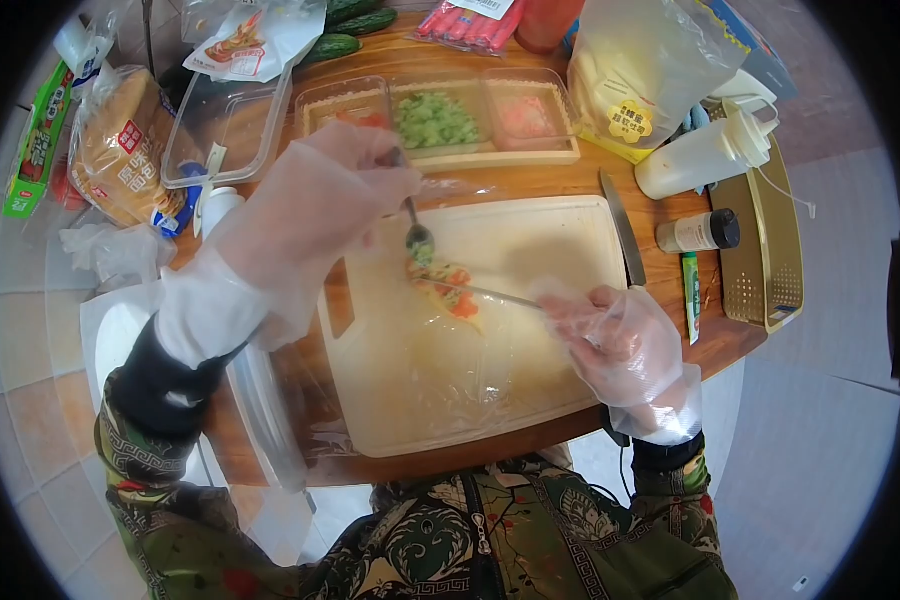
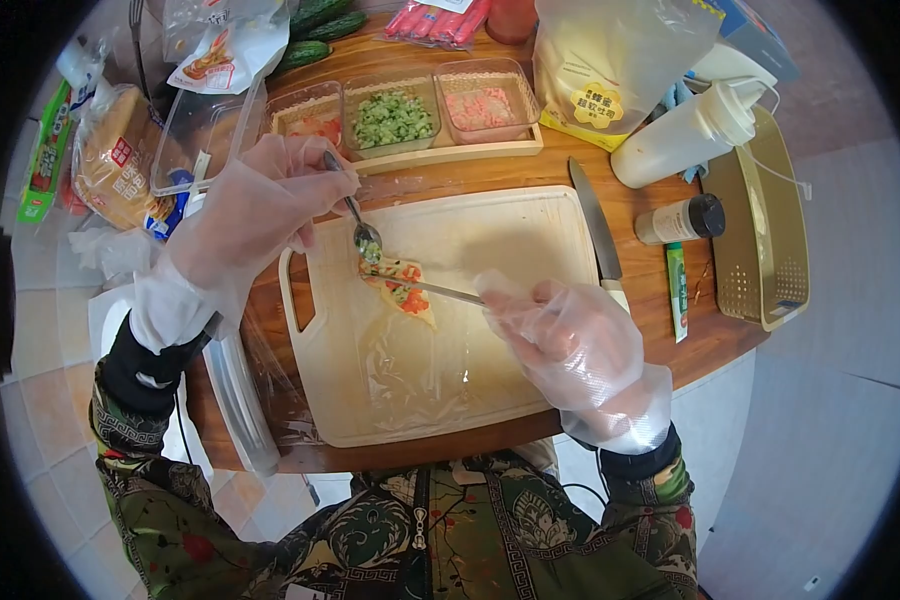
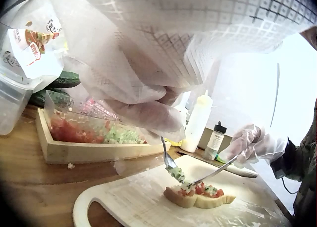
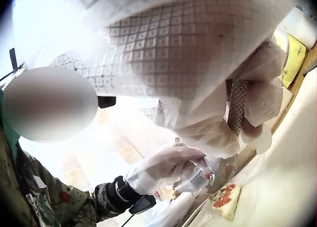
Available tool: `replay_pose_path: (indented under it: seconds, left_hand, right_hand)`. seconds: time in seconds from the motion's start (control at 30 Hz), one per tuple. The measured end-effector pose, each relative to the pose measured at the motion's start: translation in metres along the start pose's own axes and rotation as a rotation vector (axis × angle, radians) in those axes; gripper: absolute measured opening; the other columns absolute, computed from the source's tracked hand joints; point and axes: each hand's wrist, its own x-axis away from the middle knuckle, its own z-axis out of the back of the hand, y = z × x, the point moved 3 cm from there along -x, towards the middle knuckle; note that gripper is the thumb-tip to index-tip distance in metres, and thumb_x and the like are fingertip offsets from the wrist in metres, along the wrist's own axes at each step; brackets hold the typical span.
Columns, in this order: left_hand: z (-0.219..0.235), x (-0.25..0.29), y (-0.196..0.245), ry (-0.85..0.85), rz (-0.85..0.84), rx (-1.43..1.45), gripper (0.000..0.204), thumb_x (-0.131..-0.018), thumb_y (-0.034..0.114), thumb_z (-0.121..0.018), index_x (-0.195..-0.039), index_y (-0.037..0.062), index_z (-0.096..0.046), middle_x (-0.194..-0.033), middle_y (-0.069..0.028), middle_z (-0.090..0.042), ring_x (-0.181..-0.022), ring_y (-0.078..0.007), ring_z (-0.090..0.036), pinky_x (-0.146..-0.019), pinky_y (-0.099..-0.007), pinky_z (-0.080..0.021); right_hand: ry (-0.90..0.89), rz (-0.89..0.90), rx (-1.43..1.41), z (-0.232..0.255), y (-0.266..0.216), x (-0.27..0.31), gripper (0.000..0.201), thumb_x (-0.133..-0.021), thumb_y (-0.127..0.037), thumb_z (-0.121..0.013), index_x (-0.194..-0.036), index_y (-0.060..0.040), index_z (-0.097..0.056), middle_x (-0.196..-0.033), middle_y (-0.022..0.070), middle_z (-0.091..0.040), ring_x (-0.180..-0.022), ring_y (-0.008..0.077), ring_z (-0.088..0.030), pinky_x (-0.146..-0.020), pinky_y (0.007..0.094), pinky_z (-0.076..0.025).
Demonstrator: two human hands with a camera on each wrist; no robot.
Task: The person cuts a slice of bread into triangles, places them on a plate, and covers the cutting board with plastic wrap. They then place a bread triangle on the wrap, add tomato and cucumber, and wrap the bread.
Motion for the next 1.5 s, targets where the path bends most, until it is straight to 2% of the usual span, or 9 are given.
replay_pose_path:
  seconds: [0.1, 0.23, 0.3, 0.5, 0.63, 1.07, 1.13, 1.37, 1.5]
  left_hand:
    - [0.000, 0.001, -0.001, 0.016, 0.005, 0.004, 0.026, -0.094, 0.028, -0.072, -0.096, 0.0023, -0.071, -0.087, -0.0029, -0.071, -0.057, -0.0063, -0.057, -0.053, -0.0222, -0.047]
    - [0.001, 0.002, 0.000, 0.038, 0.030, -0.017, 0.026, -0.093, 0.028, -0.073, -0.098, 0.0025, -0.070, -0.090, -0.0028, -0.071, -0.058, -0.0065, -0.058, -0.054, -0.0225, -0.047]
    - [0.002, 0.003, 0.002, 0.032, 0.023, -0.015, 0.026, -0.093, 0.028, -0.073, -0.098, 0.0026, -0.070, -0.090, -0.0028, -0.071, -0.058, -0.0064, -0.057, -0.054, -0.0225, -0.048]
    - [0.001, 0.004, 0.007, 0.012, 0.037, -0.020, 0.025, -0.093, 0.027, -0.073, -0.100, 0.0035, -0.072, -0.090, -0.0025, -0.071, -0.058, -0.0060, -0.057, -0.056, -0.0230, -0.048]
    - [-0.010, 0.009, 0.015, -0.008, 0.040, -0.024, 0.022, -0.094, 0.026, -0.071, -0.099, 0.0042, -0.072, -0.087, -0.0015, -0.072, -0.059, -0.0061, -0.058, -0.055, -0.0231, -0.048]
    - [-0.034, 0.003, 0.005, -0.205, -0.020, -0.038, 0.019, -0.095, 0.021, -0.068, -0.100, 0.0026, -0.071, -0.085, -0.0027, -0.073, -0.056, -0.0069, -0.058, -0.052, -0.0233, -0.046]
    - [-0.034, 0.002, 0.004, -0.173, -0.084, -0.013, 0.027, -0.093, 0.025, -0.067, -0.093, -0.0018, -0.070, -0.080, -0.0090, -0.070, -0.058, -0.0144, -0.066, -0.055, -0.0292, -0.054]
    - [-0.034, 0.002, 0.009, -0.171, -0.068, -0.010, 0.026, -0.093, 0.023, -0.066, -0.091, -0.0025, -0.071, -0.077, -0.0081, -0.070, -0.058, -0.0138, -0.066, -0.054, -0.0288, -0.054]
    - [-0.036, 0.001, 0.007, -0.210, -0.038, -0.026, 0.020, -0.096, 0.019, -0.066, -0.102, -0.0004, -0.070, -0.088, -0.0065, -0.073, -0.062, -0.0077, -0.061, -0.052, -0.0236, -0.048]
  right_hand:
    - [-0.096, -0.149, 0.065, 0.003, -0.004, 0.003, 0.020, -0.077, -0.013, -0.083, -0.096, -0.0201, -0.083, -0.075, 0.0028, -0.065, -0.072, 0.0268, -0.062, -0.061, 0.0391, -0.049]
    - [-0.071, -0.110, 0.073, 0.002, -0.001, 0.005, 0.017, -0.075, -0.012, -0.084, -0.091, -0.0183, -0.081, -0.075, 0.0031, -0.064, -0.070, 0.0267, -0.062, -0.061, 0.0391, -0.050]
    - [-0.053, -0.111, 0.024, 0.002, 0.001, 0.008, 0.020, -0.072, -0.004, -0.081, -0.089, -0.0148, -0.078, -0.086, 0.0037, -0.073, -0.072, 0.0276, -0.063, -0.062, 0.0388, -0.050]
    - [-0.032, -0.036, -0.132, 0.001, 0.030, 0.023, 0.030, -0.069, 0.008, -0.072, -0.094, -0.0095, -0.073, -0.108, 0.0075, -0.079, -0.074, 0.0302, -0.065, -0.065, 0.0381, -0.052]
    - [0.044, -0.039, -0.096, 0.004, 0.030, 0.029, 0.028, -0.069, 0.007, -0.073, -0.092, -0.0088, -0.073, -0.103, 0.0080, -0.079, -0.072, 0.0305, -0.065, -0.063, 0.0388, -0.051]
    - [-0.028, -0.084, -0.160, 0.010, 0.035, 0.045, 0.027, -0.069, 0.007, -0.074, -0.090, -0.0102, -0.072, -0.107, 0.0098, -0.079, -0.067, 0.0312, -0.063, -0.058, 0.0389, -0.049]
    - [-0.010, -0.066, -0.144, 0.008, 0.034, 0.045, 0.026, -0.070, 0.006, -0.075, -0.090, -0.0102, -0.072, -0.107, 0.0100, -0.079, -0.067, 0.0312, -0.063, -0.058, 0.0387, -0.049]
    - [-0.019, -0.118, -0.065, 0.008, 0.030, 0.042, 0.021, -0.076, 0.002, -0.079, -0.092, -0.0114, -0.077, -0.085, 0.0083, -0.075, -0.065, 0.0310, -0.064, -0.056, 0.0381, -0.048]
    - [-0.047, -0.125, -0.032, 0.014, 0.023, 0.038, 0.026, -0.075, 0.000, -0.080, -0.097, -0.0127, -0.079, -0.081, 0.0097, -0.072, -0.066, 0.0320, -0.066, -0.055, 0.0388, -0.047]
